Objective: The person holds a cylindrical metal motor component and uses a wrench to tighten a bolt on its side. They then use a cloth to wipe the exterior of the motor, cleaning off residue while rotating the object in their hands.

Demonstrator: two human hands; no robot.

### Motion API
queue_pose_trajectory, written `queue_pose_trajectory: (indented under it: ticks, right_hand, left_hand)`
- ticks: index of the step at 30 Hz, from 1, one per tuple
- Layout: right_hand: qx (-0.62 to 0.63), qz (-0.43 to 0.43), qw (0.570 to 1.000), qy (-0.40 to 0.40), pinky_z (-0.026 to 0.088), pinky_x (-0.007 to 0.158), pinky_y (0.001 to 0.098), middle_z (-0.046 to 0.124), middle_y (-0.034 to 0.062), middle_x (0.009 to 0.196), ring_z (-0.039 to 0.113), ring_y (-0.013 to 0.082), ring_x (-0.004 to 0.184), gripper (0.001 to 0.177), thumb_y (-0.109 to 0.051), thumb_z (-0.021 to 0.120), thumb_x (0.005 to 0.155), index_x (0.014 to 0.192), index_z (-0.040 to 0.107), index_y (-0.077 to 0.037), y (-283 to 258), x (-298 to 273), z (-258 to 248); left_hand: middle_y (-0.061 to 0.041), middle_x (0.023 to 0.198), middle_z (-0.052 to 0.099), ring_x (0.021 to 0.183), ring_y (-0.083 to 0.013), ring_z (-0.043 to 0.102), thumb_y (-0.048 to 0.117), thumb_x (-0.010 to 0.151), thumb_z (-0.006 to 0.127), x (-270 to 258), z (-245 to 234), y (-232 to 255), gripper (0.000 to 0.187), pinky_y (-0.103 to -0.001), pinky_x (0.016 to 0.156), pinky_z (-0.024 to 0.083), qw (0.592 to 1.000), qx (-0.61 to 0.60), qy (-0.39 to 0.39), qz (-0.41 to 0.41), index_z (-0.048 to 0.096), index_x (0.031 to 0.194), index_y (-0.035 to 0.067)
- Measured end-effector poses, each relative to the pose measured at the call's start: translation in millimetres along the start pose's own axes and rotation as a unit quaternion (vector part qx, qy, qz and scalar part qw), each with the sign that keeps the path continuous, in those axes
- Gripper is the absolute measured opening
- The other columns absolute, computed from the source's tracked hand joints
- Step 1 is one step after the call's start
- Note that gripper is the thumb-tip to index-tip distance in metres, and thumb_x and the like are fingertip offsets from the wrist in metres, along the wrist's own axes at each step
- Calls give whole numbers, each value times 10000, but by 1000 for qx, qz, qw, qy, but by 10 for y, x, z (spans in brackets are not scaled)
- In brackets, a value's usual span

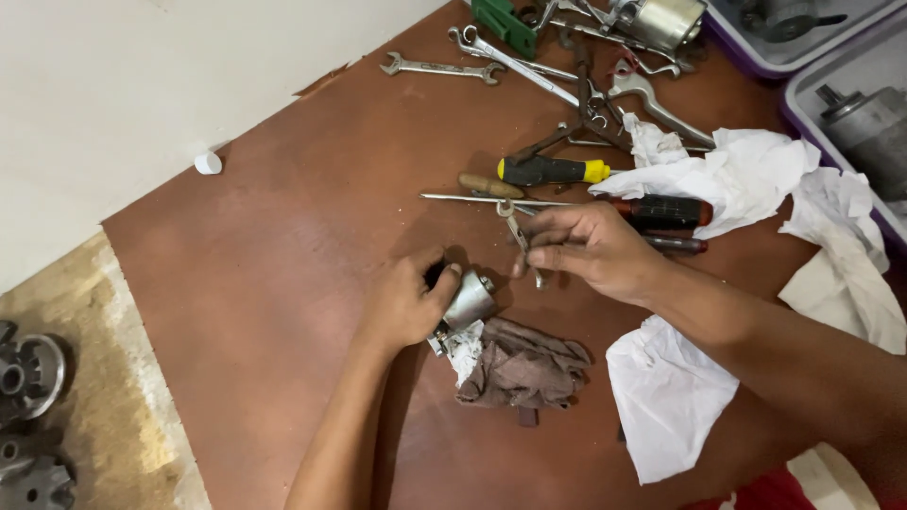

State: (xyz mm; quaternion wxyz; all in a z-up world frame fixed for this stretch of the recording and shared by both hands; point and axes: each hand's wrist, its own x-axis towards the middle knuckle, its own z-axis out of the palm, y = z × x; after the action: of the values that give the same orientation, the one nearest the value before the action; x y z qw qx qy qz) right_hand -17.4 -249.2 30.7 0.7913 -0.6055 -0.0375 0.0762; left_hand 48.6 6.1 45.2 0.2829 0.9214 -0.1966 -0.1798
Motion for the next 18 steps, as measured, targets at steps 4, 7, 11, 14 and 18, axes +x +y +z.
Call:
queue_pose_trajectory:
  ticks: [4,7,11,14,18]
  right_hand:
    - [-102,-46,993,-32,569,664,302,754,142,807,660,169,680,169,-3,707,903,1066,730,34,-178,129,84]
    - [-147,-78,983,-77,568,642,310,731,140,784,654,178,646,136,-3,666,927,1043,725,35,-305,211,155]
    - [-114,-96,980,-132,561,600,279,723,116,785,642,132,606,146,-24,642,953,1077,693,35,-208,307,119]
    - [-91,-115,979,-141,554,576,271,726,139,800,631,131,604,168,-38,616,969,1103,671,47,-169,323,179]
    - [-29,-136,980,-140,536,571,259,703,171,825,590,137,645,221,-76,526,1033,1148,632,80,-57,325,209]
  left_hand:
    - [-166,643,668,729,-419,701,421,863,610,45,4,-19,273,-446,659,510,1000,2,-25,-6,695,796,170]
    - [-150,623,665,732,-409,705,424,867,608,33,-36,-4,263,-435,651,513,1000,5,-21,-5,686,777,190]
    - [-172,645,667,745,-430,703,410,859,613,28,-86,42,255,-452,648,512,1000,0,-26,-7,681,772,179]
    - [-172,668,673,783,-441,702,417,856,608,17,-134,90,258,-470,677,519,999,-2,-32,-18,680,773,184]
    - [-151,687,686,820,-427,712,430,860,589,31,-184,120,262,-466,721,535,999,4,-38,-21,670,774,197]
